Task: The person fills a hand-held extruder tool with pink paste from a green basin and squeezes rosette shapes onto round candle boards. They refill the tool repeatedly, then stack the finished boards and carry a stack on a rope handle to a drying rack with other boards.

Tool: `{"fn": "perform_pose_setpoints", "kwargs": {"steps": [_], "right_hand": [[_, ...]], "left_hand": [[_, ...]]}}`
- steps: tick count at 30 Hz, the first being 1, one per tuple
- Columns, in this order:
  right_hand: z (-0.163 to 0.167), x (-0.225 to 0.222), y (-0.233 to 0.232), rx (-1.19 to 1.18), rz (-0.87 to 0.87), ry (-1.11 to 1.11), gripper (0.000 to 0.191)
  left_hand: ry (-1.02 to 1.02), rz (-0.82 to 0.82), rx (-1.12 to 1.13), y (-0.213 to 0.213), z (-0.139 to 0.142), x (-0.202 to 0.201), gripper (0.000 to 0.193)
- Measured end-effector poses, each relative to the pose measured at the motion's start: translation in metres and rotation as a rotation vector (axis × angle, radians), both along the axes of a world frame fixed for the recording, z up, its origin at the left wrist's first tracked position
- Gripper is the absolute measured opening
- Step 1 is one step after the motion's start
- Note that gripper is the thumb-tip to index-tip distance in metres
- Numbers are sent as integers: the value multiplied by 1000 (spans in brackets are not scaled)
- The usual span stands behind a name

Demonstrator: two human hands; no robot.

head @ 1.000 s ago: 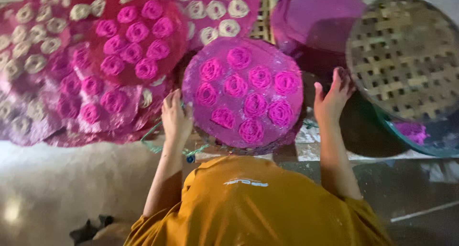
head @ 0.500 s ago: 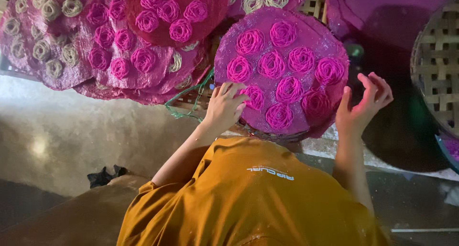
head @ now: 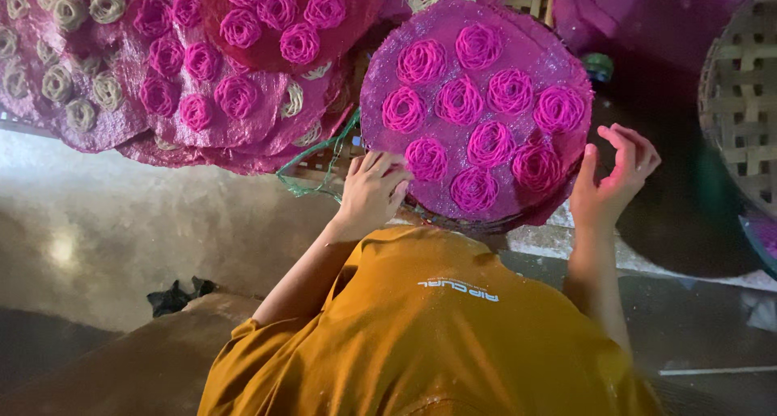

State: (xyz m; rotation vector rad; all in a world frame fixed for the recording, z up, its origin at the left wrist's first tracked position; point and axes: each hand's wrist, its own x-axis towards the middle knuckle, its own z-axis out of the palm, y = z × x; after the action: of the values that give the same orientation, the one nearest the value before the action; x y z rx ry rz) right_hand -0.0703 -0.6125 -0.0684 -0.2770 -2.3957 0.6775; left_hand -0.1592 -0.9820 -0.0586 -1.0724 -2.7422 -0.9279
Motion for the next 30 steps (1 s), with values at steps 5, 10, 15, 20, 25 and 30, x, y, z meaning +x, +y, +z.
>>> {"fn": "perform_pose_setpoints", "kwargs": {"steps": [5,10,15,20,25,30], "right_hand": [[-9,-26,36,-155,2,-71,26],[-31,-86,84,58,-2,-256,20],[-22,-115,83,138,102,-266,27],[-1,-117,63,178,39,-319,21],[3,-125,65,67,50,-367,17],[-6,-131,71,331,52,-291,12]], "left_hand": [[-43,191,102,-21,-17,-2,22],[-121,437,213,-10,-37,-37,52],[-174,512,155,-2,-35,-62,55],[-163,528,249,2,-27,-85,50],[-104,572,214,13,-32,-127,27],[36,569,62,32,-39,-150,28]]}}
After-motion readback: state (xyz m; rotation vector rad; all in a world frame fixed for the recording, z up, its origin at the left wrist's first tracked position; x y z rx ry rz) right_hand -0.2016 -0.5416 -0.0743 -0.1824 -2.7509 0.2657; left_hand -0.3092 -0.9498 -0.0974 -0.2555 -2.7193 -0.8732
